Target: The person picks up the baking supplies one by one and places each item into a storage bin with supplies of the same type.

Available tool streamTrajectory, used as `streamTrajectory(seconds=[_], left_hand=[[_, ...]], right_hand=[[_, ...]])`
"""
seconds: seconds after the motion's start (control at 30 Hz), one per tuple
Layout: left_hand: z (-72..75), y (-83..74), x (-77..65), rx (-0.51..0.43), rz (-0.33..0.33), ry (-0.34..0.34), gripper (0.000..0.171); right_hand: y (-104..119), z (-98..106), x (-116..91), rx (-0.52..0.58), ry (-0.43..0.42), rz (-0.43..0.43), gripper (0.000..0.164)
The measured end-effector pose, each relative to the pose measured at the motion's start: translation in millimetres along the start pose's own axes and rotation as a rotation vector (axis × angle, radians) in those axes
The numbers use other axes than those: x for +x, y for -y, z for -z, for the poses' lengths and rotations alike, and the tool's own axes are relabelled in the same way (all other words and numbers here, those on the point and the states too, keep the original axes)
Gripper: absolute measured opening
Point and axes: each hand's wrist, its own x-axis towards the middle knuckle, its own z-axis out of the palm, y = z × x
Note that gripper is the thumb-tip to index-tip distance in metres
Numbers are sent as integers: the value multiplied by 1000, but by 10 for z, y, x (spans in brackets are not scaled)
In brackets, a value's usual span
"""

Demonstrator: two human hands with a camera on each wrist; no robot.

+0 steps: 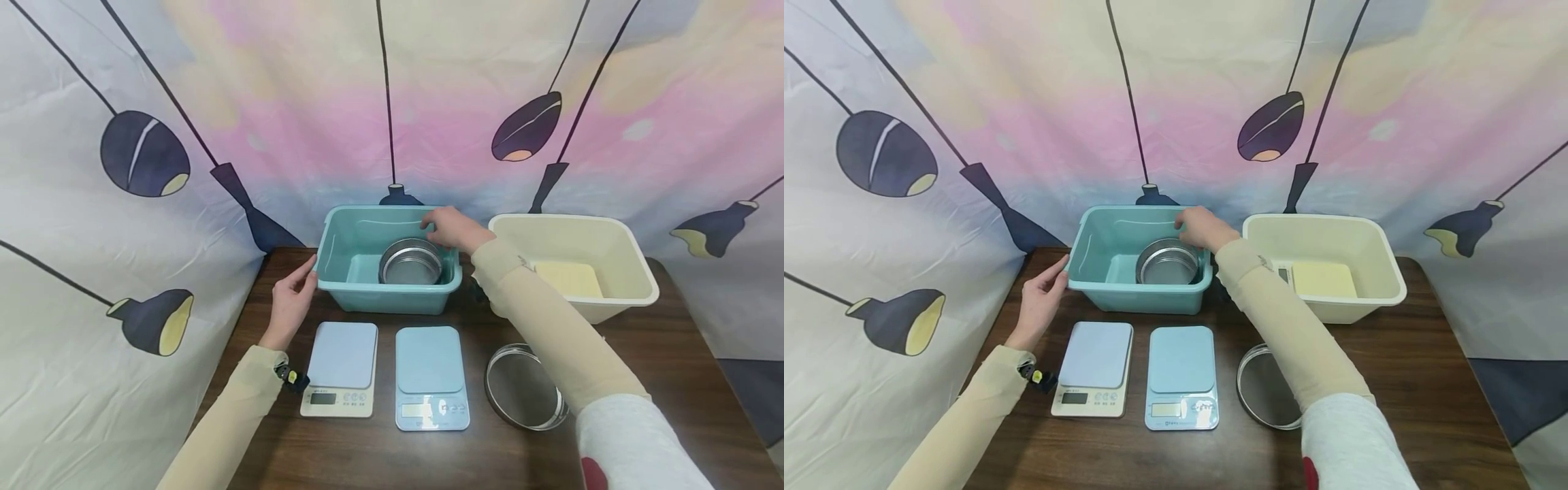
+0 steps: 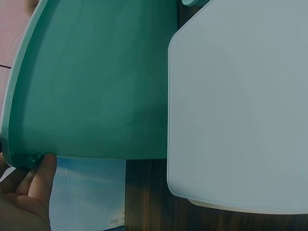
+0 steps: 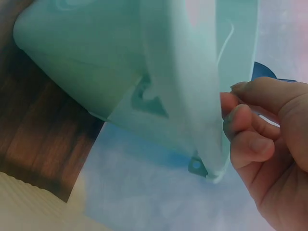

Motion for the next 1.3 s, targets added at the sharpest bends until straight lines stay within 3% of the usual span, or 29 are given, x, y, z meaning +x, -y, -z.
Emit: streamTrajectory(seconds=[0.4, 0.6, 0.97, 1.2, 1.3], left_hand=[[18, 61, 7, -2, -19, -14, 40], [21, 48, 12, 8, -30, -33, 40], [11, 42, -2, -26, -15, 0, 41], [43, -328, -129, -13, 0, 33, 42], [40, -340, -140, -38, -3, 39, 42]], right_hand=[[-47, 31, -226, -17, -68, 61, 35], [-48, 78, -354, -50, -121, 130, 30], [-93, 91, -715, -35, -204, 177, 28], [-179, 37, -956, -11, -262, 194, 26], [-219, 15, -1082, -6, -288, 210, 25]])
